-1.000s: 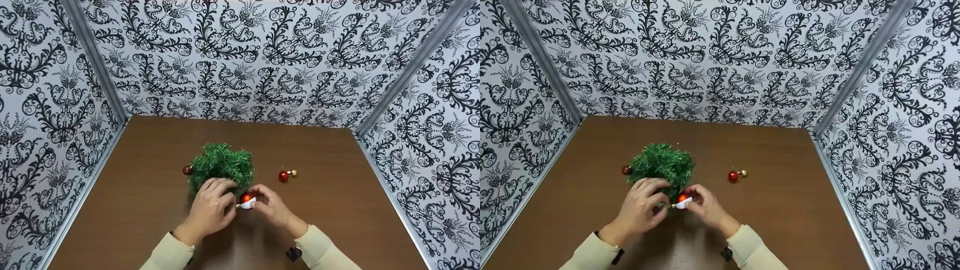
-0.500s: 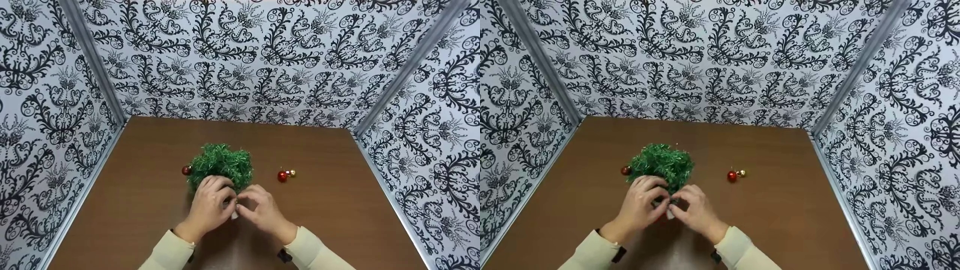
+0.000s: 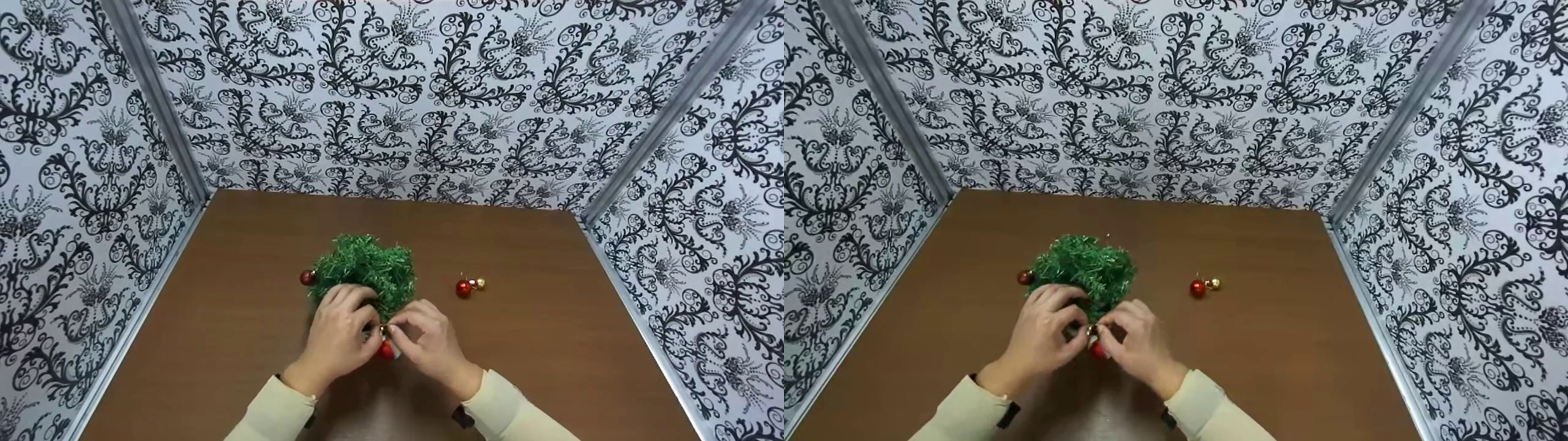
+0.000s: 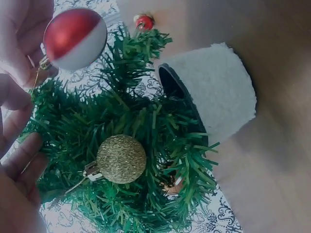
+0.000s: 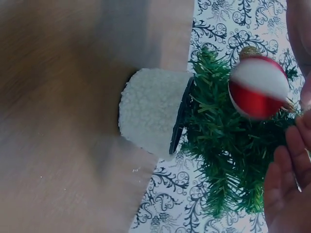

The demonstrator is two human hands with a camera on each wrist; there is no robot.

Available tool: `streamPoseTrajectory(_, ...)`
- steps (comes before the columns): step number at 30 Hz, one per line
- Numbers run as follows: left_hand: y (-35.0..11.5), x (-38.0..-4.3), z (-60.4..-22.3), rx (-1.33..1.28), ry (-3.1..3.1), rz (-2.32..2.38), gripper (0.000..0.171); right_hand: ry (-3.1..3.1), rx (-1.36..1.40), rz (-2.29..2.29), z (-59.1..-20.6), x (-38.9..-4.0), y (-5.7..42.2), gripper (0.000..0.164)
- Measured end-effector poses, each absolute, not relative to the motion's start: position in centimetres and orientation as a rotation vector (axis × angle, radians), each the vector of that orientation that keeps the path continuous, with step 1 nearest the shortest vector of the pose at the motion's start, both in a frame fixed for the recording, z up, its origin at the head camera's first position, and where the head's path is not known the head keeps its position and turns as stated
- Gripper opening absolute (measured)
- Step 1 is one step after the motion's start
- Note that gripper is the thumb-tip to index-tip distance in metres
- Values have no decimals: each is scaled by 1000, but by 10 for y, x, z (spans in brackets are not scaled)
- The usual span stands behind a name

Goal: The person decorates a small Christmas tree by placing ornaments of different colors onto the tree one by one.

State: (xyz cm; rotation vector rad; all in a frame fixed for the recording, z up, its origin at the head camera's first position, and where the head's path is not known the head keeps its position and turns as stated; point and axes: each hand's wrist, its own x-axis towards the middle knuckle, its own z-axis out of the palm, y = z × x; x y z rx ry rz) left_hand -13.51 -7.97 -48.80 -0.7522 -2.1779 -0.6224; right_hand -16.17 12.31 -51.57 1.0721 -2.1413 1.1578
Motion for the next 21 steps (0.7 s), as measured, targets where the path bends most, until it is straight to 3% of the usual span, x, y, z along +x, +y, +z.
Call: streamPoseTrajectory(21,-77,-140,-492,-602,-2171,-597,10,-2180,849,1022,-521,-164,117,7)
